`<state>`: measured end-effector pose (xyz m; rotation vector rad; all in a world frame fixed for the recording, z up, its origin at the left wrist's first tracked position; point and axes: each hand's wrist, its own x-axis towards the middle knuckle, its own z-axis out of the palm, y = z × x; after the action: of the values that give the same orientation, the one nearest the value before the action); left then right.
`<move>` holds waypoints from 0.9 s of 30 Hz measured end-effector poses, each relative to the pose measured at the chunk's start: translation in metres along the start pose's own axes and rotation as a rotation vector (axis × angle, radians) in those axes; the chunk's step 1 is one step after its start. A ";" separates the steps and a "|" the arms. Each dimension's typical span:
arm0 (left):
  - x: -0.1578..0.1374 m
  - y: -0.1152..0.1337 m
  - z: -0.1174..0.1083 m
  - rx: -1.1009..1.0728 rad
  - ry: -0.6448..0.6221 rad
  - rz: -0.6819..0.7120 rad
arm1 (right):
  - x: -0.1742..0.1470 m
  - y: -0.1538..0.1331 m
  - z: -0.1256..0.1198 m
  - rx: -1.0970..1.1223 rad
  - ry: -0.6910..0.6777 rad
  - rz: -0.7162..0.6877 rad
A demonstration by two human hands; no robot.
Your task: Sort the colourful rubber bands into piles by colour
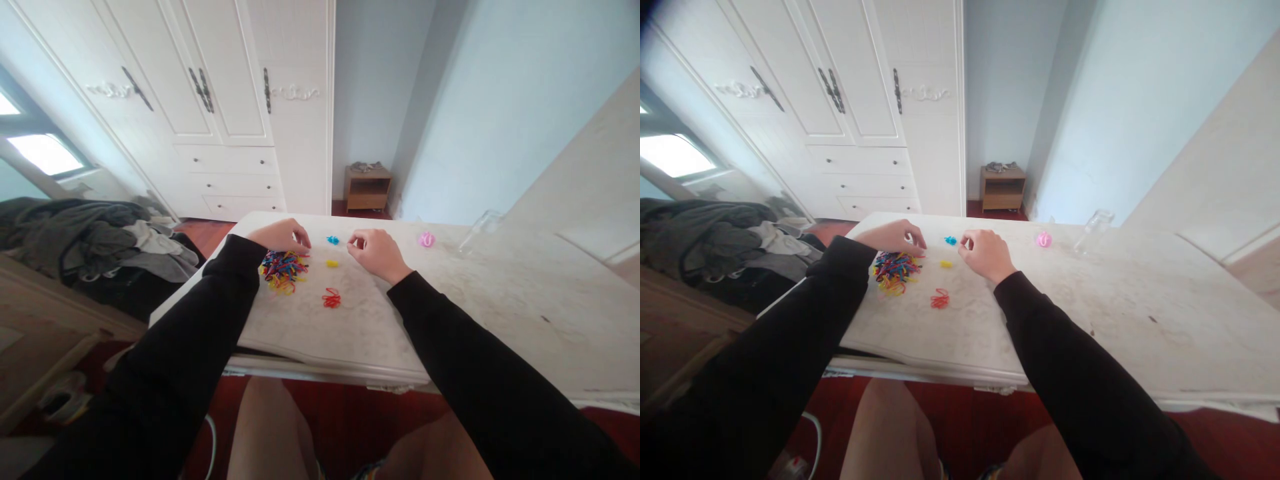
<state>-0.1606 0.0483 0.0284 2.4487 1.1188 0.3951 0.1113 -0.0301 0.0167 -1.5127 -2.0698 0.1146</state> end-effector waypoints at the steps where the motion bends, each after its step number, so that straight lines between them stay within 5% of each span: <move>1: 0.000 0.000 0.001 0.018 -0.021 0.013 | 0.000 0.000 0.000 0.000 0.001 -0.003; 13: 0.000 -0.003 0.002 0.014 -0.046 0.012 | -0.001 -0.001 0.000 0.009 0.002 -0.005; 19: 0.001 0.009 0.000 -0.135 -0.015 0.155 | 0.000 -0.001 0.000 0.023 -0.007 -0.018; 27: 0.000 0.033 0.012 -0.277 0.019 0.239 | -0.001 -0.003 0.009 0.175 -0.107 -0.243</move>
<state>-0.1341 0.0252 0.0336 2.3375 0.7236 0.6033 0.1042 -0.0296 0.0103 -1.1650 -2.2469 0.2804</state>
